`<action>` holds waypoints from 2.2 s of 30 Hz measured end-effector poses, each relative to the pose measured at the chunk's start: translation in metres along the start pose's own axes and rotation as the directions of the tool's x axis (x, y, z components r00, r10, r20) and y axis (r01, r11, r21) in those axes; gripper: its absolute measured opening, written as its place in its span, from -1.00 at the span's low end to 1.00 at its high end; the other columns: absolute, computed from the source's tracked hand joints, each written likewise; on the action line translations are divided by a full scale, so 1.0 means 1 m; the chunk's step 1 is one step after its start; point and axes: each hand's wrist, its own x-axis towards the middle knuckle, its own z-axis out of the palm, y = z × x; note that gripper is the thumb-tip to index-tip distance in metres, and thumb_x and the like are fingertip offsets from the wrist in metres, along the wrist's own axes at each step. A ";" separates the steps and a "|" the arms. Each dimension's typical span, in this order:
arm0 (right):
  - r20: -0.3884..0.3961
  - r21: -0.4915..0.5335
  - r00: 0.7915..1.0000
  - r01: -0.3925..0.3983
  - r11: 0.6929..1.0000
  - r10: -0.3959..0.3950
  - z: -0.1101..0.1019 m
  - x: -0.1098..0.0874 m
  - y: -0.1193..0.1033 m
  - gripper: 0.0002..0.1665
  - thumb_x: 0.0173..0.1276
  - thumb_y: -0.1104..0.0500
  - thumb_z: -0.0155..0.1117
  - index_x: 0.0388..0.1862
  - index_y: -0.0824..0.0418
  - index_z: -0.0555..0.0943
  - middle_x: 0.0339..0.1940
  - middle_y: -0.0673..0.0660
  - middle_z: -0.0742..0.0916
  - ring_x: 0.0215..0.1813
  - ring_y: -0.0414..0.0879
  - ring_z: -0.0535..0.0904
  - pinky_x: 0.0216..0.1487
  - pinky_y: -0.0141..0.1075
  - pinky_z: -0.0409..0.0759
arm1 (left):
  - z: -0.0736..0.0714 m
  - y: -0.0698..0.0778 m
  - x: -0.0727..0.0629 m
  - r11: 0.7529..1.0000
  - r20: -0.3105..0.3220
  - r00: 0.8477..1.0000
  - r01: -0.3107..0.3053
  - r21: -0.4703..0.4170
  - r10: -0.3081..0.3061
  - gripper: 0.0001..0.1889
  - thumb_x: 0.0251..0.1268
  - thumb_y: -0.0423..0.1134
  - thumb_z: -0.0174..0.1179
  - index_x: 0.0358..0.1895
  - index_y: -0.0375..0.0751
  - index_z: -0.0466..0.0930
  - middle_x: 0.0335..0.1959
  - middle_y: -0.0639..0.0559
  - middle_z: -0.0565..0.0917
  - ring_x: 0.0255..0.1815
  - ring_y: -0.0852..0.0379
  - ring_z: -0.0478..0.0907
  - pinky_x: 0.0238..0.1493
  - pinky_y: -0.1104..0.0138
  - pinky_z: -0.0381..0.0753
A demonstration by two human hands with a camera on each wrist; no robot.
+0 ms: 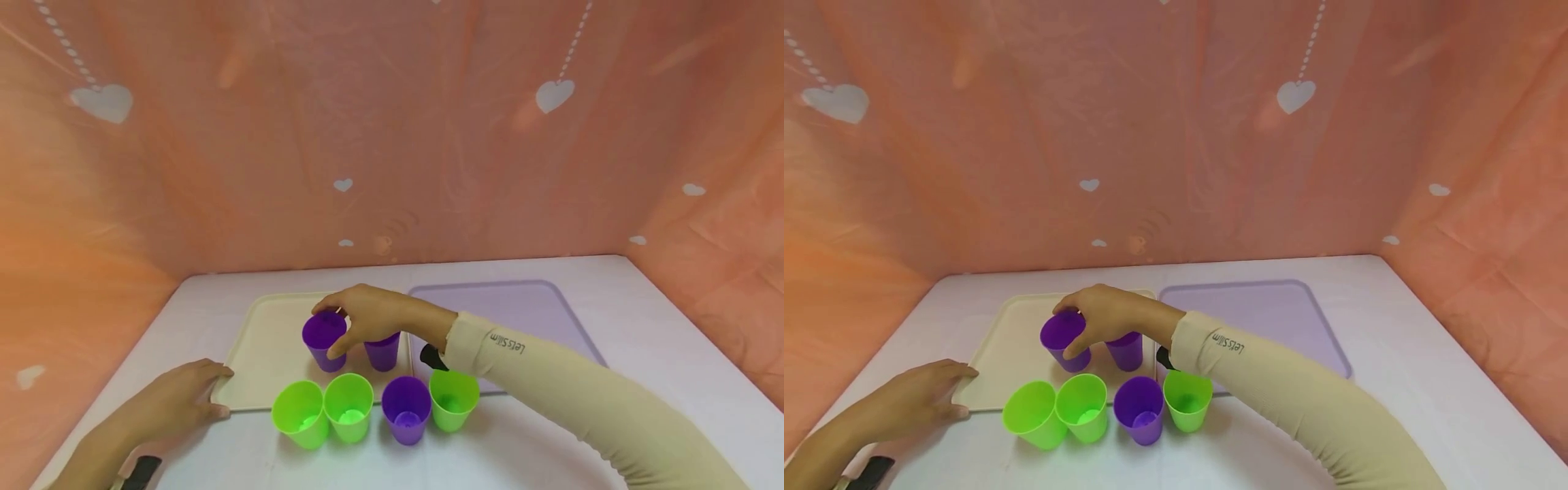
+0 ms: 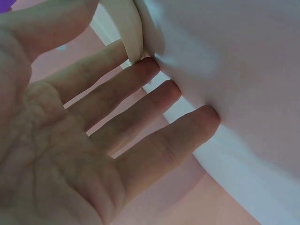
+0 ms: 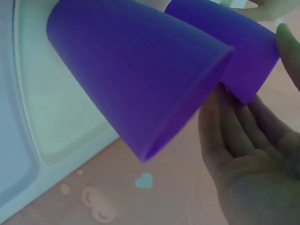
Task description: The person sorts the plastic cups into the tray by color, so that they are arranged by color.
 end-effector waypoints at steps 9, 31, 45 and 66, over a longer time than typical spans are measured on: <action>0.042 -0.049 0.999 -0.006 0.999 0.008 0.003 0.007 0.000 -0.15 0.14 -0.10 0.55 0.41 0.01 0.47 0.27 -0.01 0.67 0.31 -0.15 0.57 0.35 -0.33 0.50 | -0.001 -0.001 0.001 0.999 0.022 0.999 0.037 0.003 -0.037 -0.38 -0.01 0.04 0.48 0.10 -0.23 0.61 0.09 -0.19 0.65 0.15 -0.30 0.56 0.14 -0.27 0.51; 0.148 0.038 0.987 0.060 0.997 -0.065 0.001 0.022 0.009 -0.18 0.13 0.06 0.57 0.40 0.00 0.48 0.31 -0.02 0.64 0.29 -0.04 0.62 0.32 -0.36 0.52 | -0.001 -0.003 0.002 1.000 0.005 1.000 0.018 0.002 -0.018 -0.39 -0.02 0.02 0.49 0.08 -0.24 0.60 0.07 -0.20 0.66 0.14 -0.32 0.57 0.13 -0.27 0.51; 0.068 -0.008 0.997 0.019 1.000 -0.019 0.009 0.020 0.010 -0.18 0.12 -0.06 0.57 0.39 -0.07 0.50 0.26 -0.08 0.68 0.23 -0.09 0.64 0.23 -0.35 0.57 | 0.004 -0.002 0.007 1.000 0.032 0.999 0.006 0.001 -0.006 -0.36 -0.03 0.02 0.49 0.10 -0.29 0.60 0.06 -0.22 0.65 0.12 -0.35 0.57 0.10 -0.26 0.54; 0.065 -0.221 0.998 0.024 0.975 -0.010 0.018 0.007 0.002 0.04 0.22 -0.21 0.45 0.59 -0.15 0.16 0.47 -0.09 0.49 0.49 -0.15 0.38 0.50 -0.20 0.37 | 0.012 -0.010 0.010 1.000 0.043 0.999 -0.013 0.004 0.013 -0.36 -0.02 0.05 0.48 0.11 -0.27 0.60 0.10 -0.24 0.64 0.16 -0.32 0.57 0.14 -0.24 0.54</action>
